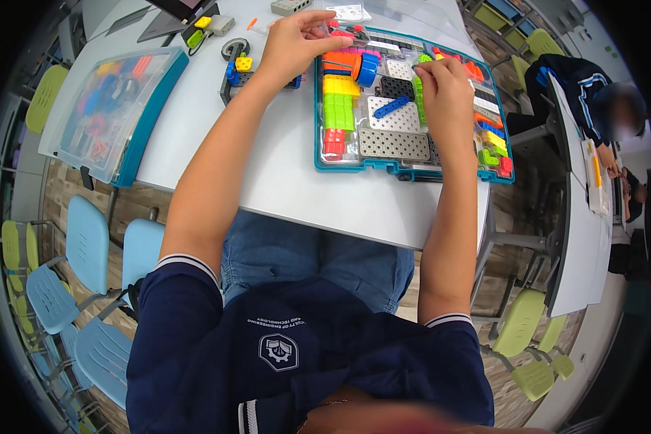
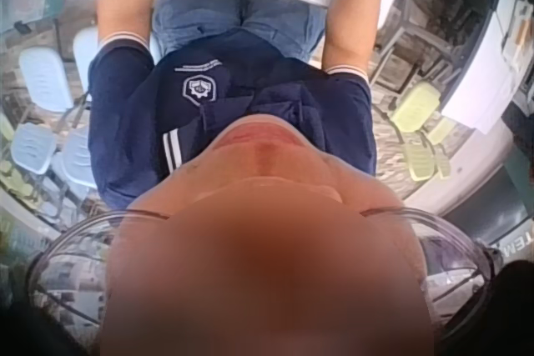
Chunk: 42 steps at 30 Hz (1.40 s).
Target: The person assembles a small mechanical device using colorful plastic parts from a kit. They connect a blue cylindrical piece to an orange disc, insert a metal rod, and add small components while occasionally referencing a tablet on the table.
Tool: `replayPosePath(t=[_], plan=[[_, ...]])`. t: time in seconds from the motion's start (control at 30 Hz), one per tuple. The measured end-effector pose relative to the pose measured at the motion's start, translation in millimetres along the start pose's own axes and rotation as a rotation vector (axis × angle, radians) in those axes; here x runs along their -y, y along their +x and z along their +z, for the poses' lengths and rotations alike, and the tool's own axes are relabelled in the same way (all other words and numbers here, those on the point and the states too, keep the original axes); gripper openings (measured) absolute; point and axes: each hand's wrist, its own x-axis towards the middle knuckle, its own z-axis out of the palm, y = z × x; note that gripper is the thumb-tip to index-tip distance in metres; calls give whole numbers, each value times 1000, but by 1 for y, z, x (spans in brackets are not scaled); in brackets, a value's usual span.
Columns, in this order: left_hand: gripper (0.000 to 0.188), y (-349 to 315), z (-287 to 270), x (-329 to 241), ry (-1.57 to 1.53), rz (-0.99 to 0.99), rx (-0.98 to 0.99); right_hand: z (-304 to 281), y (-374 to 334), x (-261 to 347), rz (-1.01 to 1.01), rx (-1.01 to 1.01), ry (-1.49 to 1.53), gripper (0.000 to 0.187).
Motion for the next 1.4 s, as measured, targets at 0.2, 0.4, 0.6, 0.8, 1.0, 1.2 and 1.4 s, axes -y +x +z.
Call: replayPosePath(t=[0.2,0.4,0.6,0.8,1.0,1.2,1.4], plan=[[62,2,-3,8,81,-76,62,5,-4,-4,24,137,-21,15],[62,3,-3,13,185,57,90,7,-5,-5,-4,188,-47,13],[63,1,-2,14,211,19,96,6,-5,-3,3,212,-68,12],[60,0,-6,7,250,-14,151,4,-4,-1,23,168,-49,12],[60,-4,-7,-3,292,-89,158,3,-4,2,40,136,27,12],[57,-8,-3,-7,368,85,76,8,-5,5,-20,133,69,11],[52,-8,-7,-14,357,6,121,10,-6,7,6,178,46,12]])
